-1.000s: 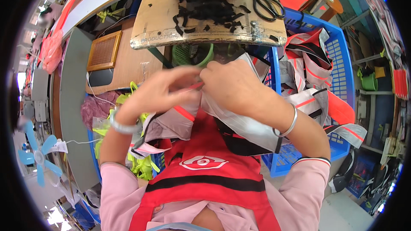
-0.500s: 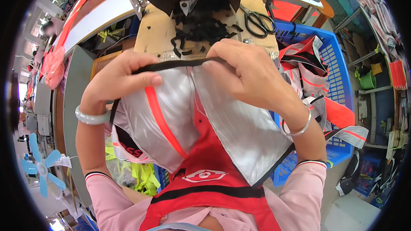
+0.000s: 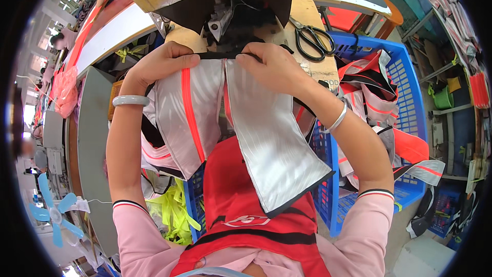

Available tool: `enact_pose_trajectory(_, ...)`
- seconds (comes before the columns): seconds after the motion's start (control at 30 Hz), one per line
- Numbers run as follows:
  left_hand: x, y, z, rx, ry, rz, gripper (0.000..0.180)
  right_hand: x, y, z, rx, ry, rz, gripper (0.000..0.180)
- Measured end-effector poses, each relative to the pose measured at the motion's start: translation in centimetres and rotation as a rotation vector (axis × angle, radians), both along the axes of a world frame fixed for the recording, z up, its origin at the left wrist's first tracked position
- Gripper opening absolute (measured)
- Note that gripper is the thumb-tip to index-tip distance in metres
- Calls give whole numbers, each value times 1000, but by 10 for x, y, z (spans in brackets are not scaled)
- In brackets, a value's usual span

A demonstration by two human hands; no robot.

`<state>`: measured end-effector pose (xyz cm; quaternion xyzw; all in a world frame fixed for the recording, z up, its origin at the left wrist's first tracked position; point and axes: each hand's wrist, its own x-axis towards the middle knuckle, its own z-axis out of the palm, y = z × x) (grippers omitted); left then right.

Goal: Operating a sewing machine to attach fabric components of safety vests.

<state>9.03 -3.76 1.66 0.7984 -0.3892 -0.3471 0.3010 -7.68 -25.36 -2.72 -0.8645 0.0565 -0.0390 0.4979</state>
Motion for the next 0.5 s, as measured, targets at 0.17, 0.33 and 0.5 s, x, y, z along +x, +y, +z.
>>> enact_pose_trajectory(0.17, 16, -2, -5, 23, 46, 38, 42, 16, -7, 1, 20, -11, -2, 31)
enact_pose_trajectory(0.33, 23, -3, -7, -41, 162, 40, 40, 24, -13, 5, 56, 43, 35, 31)
enact_pose_trajectory(0.5, 26, -1, -2, -101, 166, 34, 37, 24, -12, 11, 169, 0, 32, 32)
